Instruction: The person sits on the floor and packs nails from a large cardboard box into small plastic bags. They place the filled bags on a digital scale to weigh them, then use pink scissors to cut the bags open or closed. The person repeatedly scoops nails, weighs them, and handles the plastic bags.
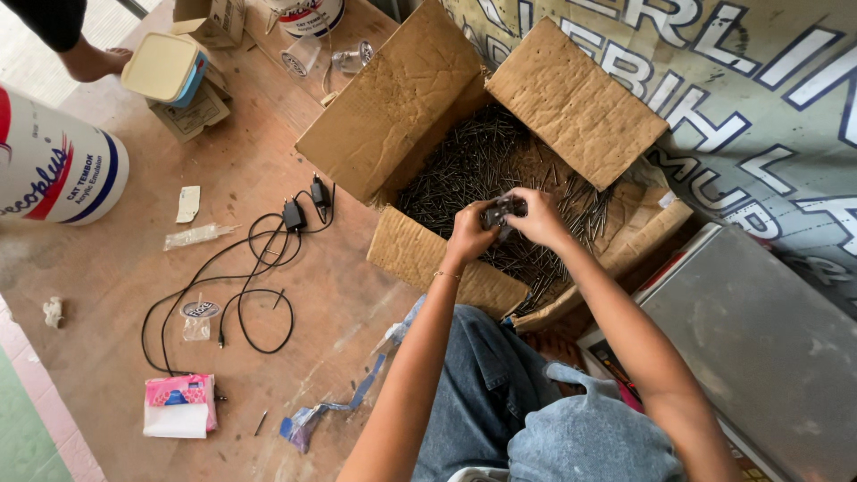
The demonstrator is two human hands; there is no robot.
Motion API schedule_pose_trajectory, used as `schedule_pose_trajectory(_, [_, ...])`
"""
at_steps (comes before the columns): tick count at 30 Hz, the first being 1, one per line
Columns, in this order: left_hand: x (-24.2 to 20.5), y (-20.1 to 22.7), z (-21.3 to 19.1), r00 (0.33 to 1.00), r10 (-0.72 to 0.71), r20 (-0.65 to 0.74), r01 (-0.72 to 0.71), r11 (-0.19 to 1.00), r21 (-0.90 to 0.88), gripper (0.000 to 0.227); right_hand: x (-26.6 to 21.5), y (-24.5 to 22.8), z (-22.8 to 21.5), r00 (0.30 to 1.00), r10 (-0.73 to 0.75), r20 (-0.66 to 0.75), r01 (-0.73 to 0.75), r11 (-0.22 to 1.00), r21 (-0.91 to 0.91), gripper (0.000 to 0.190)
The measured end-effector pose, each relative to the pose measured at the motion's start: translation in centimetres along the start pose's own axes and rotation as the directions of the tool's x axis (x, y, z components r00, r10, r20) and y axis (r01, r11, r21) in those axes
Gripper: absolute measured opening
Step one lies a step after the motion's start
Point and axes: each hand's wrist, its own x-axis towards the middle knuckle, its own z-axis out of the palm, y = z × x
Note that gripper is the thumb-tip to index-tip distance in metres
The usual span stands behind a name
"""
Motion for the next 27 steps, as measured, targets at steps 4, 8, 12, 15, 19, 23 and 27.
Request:
schedule_pose_trajectory(4, [-0.2, 2.1, -0.8, 0.999, -0.031, -0.022, 0.031, 0.999, 0.022, 0.048, -1.4, -3.0, -1.1, 0.990, 0.078, 0.115, -0.101, 0.973, 0.208, 0.049])
schedule_pose_trajectory(8, [-0.2, 2.4, -0.9, 0.997, -0.037, -0.066, 0.038, 0.999, 0.017, 0.045, -2.5, -5.8, -2.5, 0.967, 0.083, 0.241, -0.087, 0.996, 0.007, 0.060])
schedule_pose_trajectory(12, [-0.2, 3.8, -1.3, 0.995, -0.066, -0.070, 0.067, 0.998, 0.015, 0.044, -1.8, -5.5, -2.7, 0.913, 0.169, 0.371, -0.007, 0.916, -0.401, 0.067])
schedule_pose_trajectory(15, [-0.2, 2.3, -0.6, 0.996, -0.054, -0.067, 0.056, 0.998, 0.029, 0.044, -0.8, -2.5, -1.1, 0.927, 0.135, 0.350, 0.172, 0.676, -0.717, 0.070])
schedule_pose_trajectory(19, [-0.3, 1.5, -0.3, 0.998, -0.012, -0.063, 0.015, 0.999, 0.047, 0.044, 0.1, -1.8, -2.6, 0.984, 0.039, 0.174, 0.082, 0.767, -0.637, 0.053])
schedule_pose_trajectory(23, [-0.4, 0.9, 0.2, 0.998, 0.012, -0.055, -0.008, 0.997, 0.079, 0.037, 1.6, 0.1, -3.1, 0.993, -0.113, -0.032, 0.083, 0.870, -0.486, 0.046])
schedule_pose_trajectory(27, [-0.5, 1.3, 0.2, 0.999, 0.031, -0.026, -0.026, 0.987, 0.159, 0.028, 1.8, 0.9, -2.1, 0.972, 0.169, 0.163, -0.049, 0.826, -0.561, 0.053])
